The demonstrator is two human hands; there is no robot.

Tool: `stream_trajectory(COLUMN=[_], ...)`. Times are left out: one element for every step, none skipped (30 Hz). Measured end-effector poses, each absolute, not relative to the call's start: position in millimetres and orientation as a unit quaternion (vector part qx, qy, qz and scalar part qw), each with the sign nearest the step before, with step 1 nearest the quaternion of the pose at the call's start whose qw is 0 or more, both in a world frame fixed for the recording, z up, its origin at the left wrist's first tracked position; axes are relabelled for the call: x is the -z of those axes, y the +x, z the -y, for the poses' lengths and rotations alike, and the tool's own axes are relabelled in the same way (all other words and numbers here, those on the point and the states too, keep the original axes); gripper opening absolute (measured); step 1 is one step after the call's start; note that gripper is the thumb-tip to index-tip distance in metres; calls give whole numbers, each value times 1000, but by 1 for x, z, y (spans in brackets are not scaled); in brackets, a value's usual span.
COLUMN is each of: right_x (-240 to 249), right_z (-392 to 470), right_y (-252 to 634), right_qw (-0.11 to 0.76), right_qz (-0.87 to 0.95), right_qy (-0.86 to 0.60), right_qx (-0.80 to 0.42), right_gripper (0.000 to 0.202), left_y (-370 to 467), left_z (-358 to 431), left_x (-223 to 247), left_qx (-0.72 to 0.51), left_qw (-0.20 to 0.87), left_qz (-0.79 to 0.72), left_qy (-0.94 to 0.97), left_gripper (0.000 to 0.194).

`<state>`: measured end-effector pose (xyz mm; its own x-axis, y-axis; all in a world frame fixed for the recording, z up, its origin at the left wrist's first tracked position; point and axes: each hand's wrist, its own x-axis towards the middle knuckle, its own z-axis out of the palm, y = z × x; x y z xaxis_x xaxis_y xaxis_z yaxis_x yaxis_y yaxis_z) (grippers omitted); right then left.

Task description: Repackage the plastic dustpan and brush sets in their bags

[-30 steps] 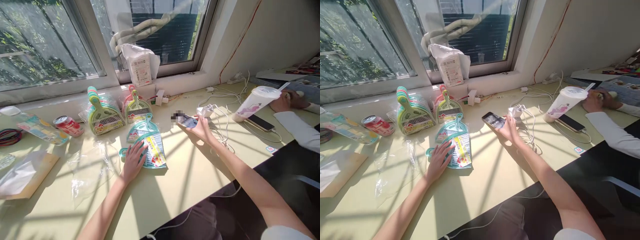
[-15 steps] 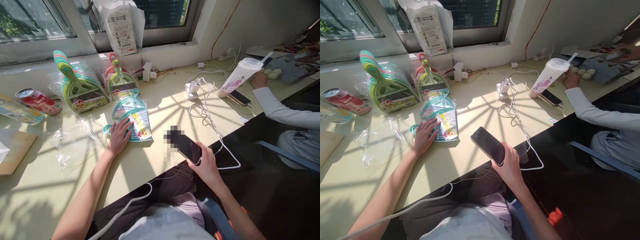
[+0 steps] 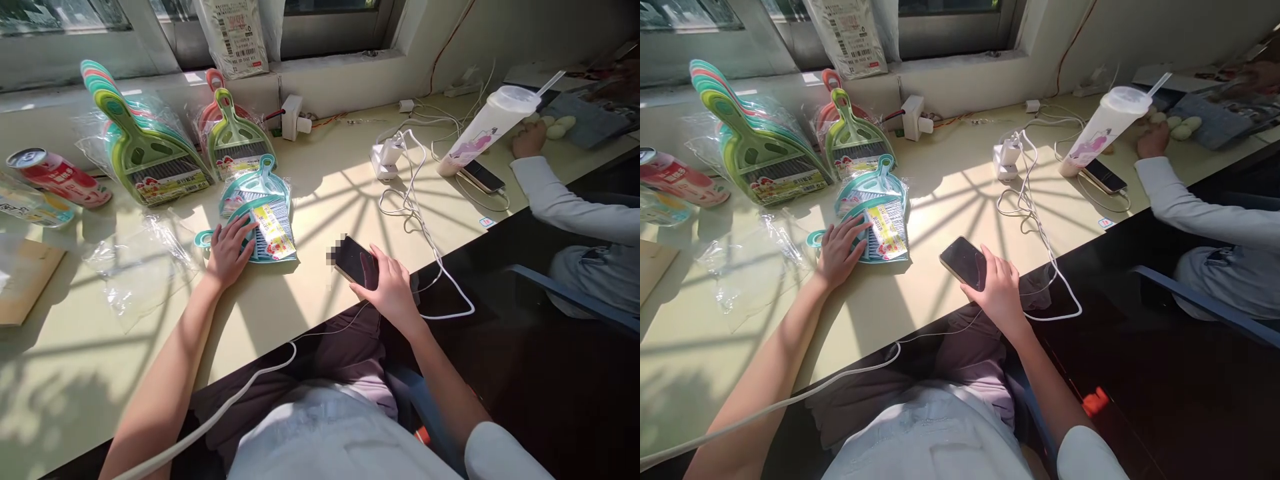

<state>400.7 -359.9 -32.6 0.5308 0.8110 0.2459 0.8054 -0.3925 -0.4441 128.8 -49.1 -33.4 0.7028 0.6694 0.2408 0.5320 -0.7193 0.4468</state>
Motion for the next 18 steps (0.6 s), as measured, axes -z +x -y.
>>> stream_trajectory(right_x=[32, 32, 32, 32, 32, 32, 31, 30, 28, 26, 23, 20, 17, 14, 11, 7, 4, 2], right_z=[360, 361, 361, 361, 362, 362, 362, 362, 362, 361, 360, 359, 358, 357, 355, 353, 351, 347], right_y=[399, 398, 396, 393, 391, 389, 387, 386, 386, 386, 386, 386, 386, 385, 384, 383, 383, 383], right_qw=[270, 278, 288, 298, 308, 320, 335, 352, 371, 390, 406, 418, 425, 429, 432, 435, 438, 441], right_qz=[480, 477, 474, 472, 472, 475, 479, 485, 492, 499, 503, 506, 507, 509, 511, 513, 516, 518], right_qy=[-835, -834, -832, -830, -826, -819, -809, -796, -780, -763, -747, -735, -728, -723, -719, -715, -711, -707], right_qx=[-6, -4, 0, 8, 19, 36, 57, 82, 107, 132, 153, 169, 179, 184, 188, 191, 193, 195], right_gripper=[85, 82, 79, 75, 72, 69, 67, 66, 66, 66, 66, 66, 65, 64, 64, 64, 64, 65], left_y=[129, 129, 130, 130, 131, 131, 132, 132, 132, 132, 132, 132, 132, 132, 132, 132, 132, 132], left_z=[49, 48, 48, 49, 49, 50, 50, 51, 52, 52, 52, 52, 52, 51, 51, 50, 50, 49], left_x=[34, 34, 34, 34, 34, 33, 32, 32, 31, 30, 30, 30, 30, 30, 30, 31, 32, 32], left_qx=[-200, -205, -209, -211, -212, -210, -208, -207, -205, -204, -202, -200, -197, -194, -192, -189, -188, -188], left_qw=[174, 173, 172, 170, 169, 167, 165, 162, 159, 155, 151, 149, 147, 146, 145, 144, 143, 142], left_qz=[-333, -335, -337, -338, -338, -339, -340, -341, -342, -343, -343, -343, -342, -342, -342, -343, -343, -342], left_qy=[905, 903, 902, 901, 901, 902, 902, 903, 903, 904, 905, 906, 907, 908, 908, 909, 909, 910], left_gripper=[57, 56, 56, 56, 56, 56, 56, 56, 55, 55, 55, 55, 56, 56, 57, 57, 58, 58])
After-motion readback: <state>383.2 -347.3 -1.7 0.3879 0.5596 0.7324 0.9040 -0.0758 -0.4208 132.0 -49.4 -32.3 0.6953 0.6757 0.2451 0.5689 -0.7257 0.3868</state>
